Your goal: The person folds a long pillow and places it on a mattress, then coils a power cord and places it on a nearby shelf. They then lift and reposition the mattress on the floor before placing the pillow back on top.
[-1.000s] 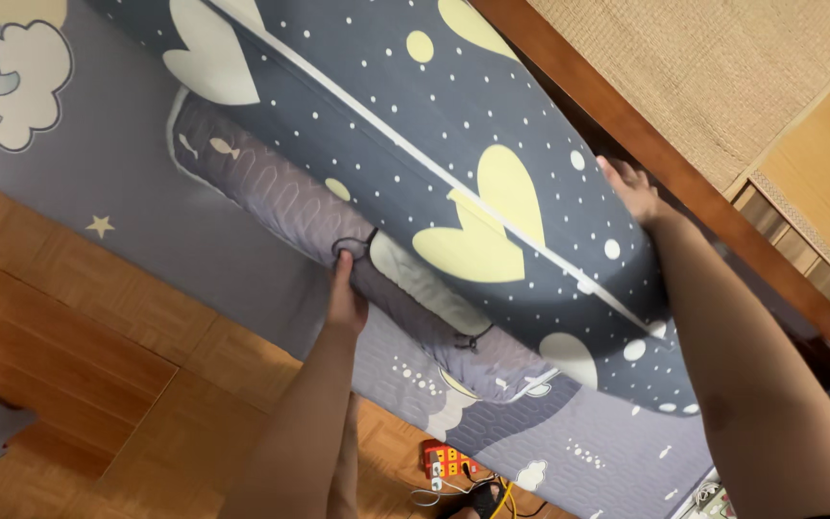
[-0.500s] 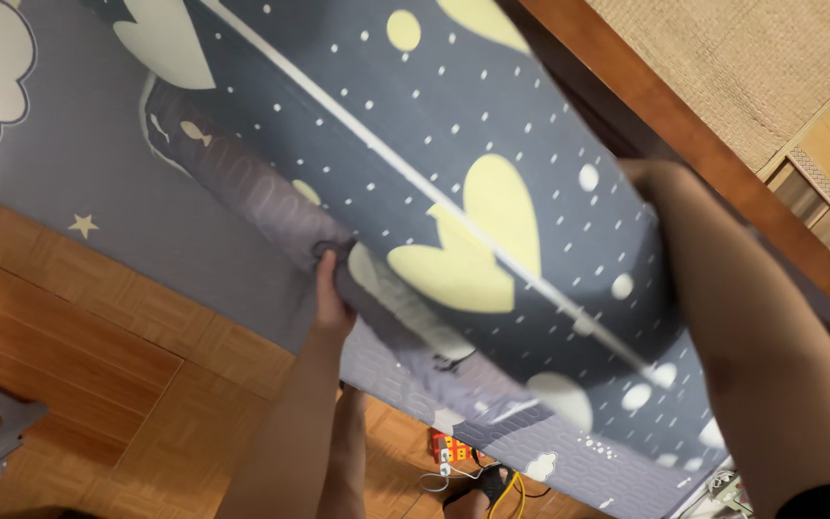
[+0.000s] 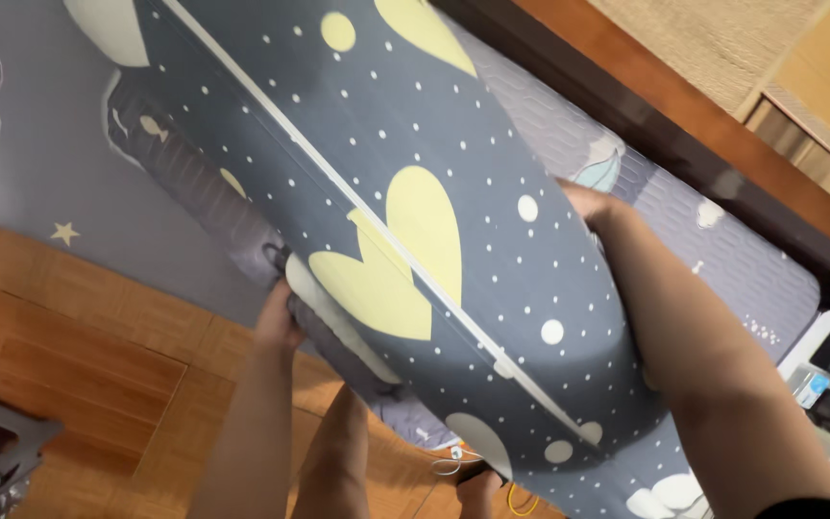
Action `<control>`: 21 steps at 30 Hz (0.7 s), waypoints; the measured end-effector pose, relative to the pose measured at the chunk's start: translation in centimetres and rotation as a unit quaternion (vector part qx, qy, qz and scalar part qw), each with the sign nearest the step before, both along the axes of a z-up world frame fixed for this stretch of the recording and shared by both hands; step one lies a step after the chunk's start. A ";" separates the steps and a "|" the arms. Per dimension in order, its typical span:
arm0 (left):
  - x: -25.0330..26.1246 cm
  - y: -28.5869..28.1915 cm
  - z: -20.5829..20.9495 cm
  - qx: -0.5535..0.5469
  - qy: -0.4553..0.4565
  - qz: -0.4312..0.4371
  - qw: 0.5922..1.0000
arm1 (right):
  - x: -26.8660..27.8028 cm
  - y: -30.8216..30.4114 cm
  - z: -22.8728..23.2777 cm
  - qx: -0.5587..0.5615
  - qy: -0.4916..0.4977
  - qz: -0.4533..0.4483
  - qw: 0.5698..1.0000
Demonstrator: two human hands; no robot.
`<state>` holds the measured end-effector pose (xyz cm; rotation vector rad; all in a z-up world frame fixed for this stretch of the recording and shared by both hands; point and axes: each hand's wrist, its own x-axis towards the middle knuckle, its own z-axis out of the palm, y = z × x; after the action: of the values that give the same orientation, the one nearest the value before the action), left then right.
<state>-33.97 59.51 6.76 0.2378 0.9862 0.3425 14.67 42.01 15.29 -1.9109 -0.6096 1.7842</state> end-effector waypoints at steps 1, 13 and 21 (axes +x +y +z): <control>-0.4 -0.5 0.8 0.012 0.014 -0.014 1.000 | -0.8 -1.1 0.7 0.009 -0.003 -0.003 1.000; 5.4 -12.4 9.1 0.071 0.030 -0.133 0.988 | -3.6 -29.3 7.1 0.037 -0.026 -0.270 0.962; 19.7 -25.7 15.7 0.061 -0.014 -0.309 0.949 | -4.5 -56.4 7.7 0.060 0.013 -0.460 0.886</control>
<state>-14.26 33.82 22.48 0.6346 0.8141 -0.1699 10.18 -14.35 23.03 -1.6468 0.2078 1.1046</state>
